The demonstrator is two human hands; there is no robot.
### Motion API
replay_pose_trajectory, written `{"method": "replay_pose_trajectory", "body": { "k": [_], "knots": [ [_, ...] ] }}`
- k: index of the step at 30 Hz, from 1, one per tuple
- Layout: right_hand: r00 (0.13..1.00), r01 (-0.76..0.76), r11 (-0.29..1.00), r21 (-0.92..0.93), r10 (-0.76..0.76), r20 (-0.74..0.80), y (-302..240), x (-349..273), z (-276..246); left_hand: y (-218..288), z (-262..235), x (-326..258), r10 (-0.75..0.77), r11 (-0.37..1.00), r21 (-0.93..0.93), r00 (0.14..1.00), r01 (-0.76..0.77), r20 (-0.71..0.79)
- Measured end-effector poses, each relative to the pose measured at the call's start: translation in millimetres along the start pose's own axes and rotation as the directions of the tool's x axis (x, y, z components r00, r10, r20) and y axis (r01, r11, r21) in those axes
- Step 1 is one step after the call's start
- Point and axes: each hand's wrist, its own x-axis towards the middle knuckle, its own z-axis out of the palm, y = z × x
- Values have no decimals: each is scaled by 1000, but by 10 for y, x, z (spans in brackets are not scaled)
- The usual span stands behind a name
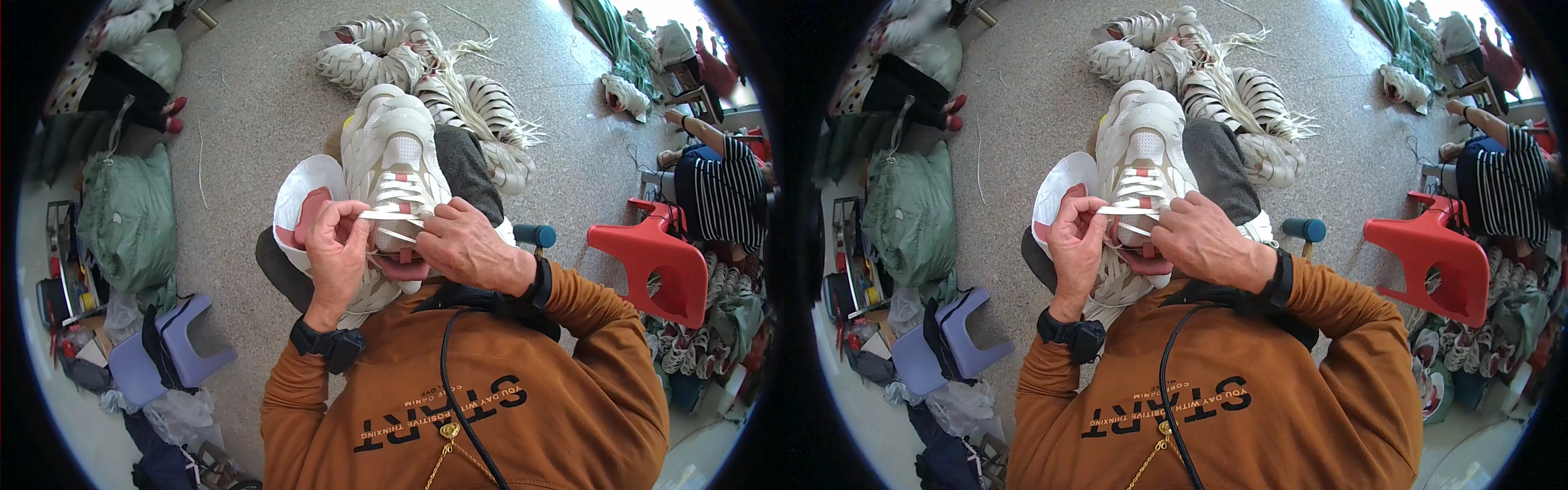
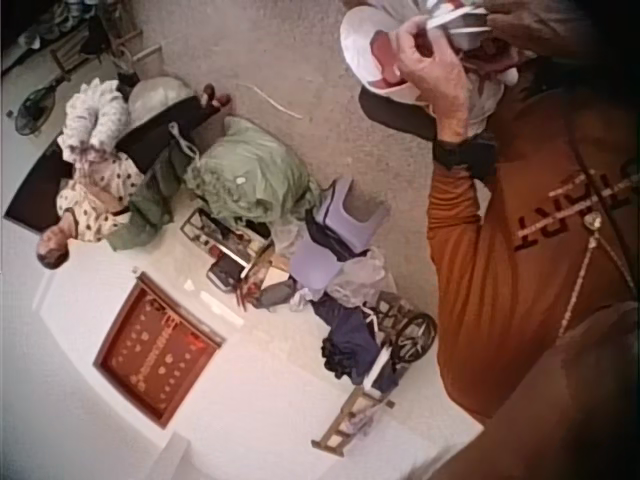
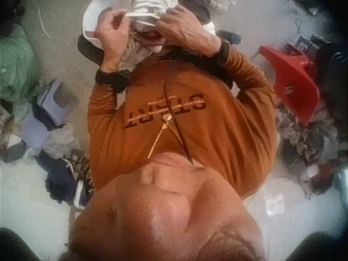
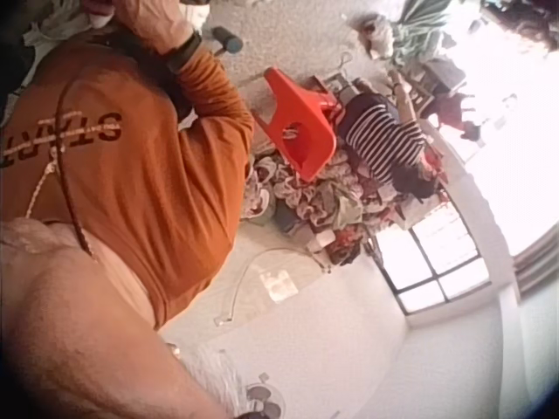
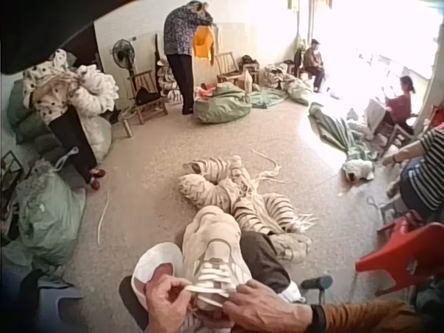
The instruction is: Lacing a pair of white and pink sneakers in a shoe manufacturing facility.
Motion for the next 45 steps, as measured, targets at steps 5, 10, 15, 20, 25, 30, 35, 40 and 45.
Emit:
{"method": "replay_pose_trajectory", "body": {
  "k": [5,10,15,20,25,30,35,40,45],
  "knots": [
    [996,61,998,-28,-59,67,90,-240,-104,-85,48,-118,-87,996,-4,996,87,1],
    [987,10,1000,4,-11,161,70,-358,-225,-44,128,-144,190,951,250,982,-180,-17],
    [934,-339,769,542,344,97,-9,-479,-64,-109,85,-84,338,838,440,940,-321,41],
    [851,-348,682,643,518,-88,86,-428,128,-78,93,-40,395,785,494,916,-374,68],
    [945,-180,945,274,243,-218,81,-136,65,65,114,-53,76,936,338,994,-98,79],
    [980,-165,986,24,167,-109,97,46,120,35,106,-75,128,911,384,988,-151,85],
    [939,-339,843,418,328,101,220,-70,-26,33,84,-132,151,891,419,984,-176,94],
    [852,-520,310,796,256,457,419,-440,-219,123,29,-157,501,687,531,853,-496,148],
    [837,-521,110,847,260,481,421,-601,-480,192,260,-264,410,540,597,804,-594,430]
  ]
}}
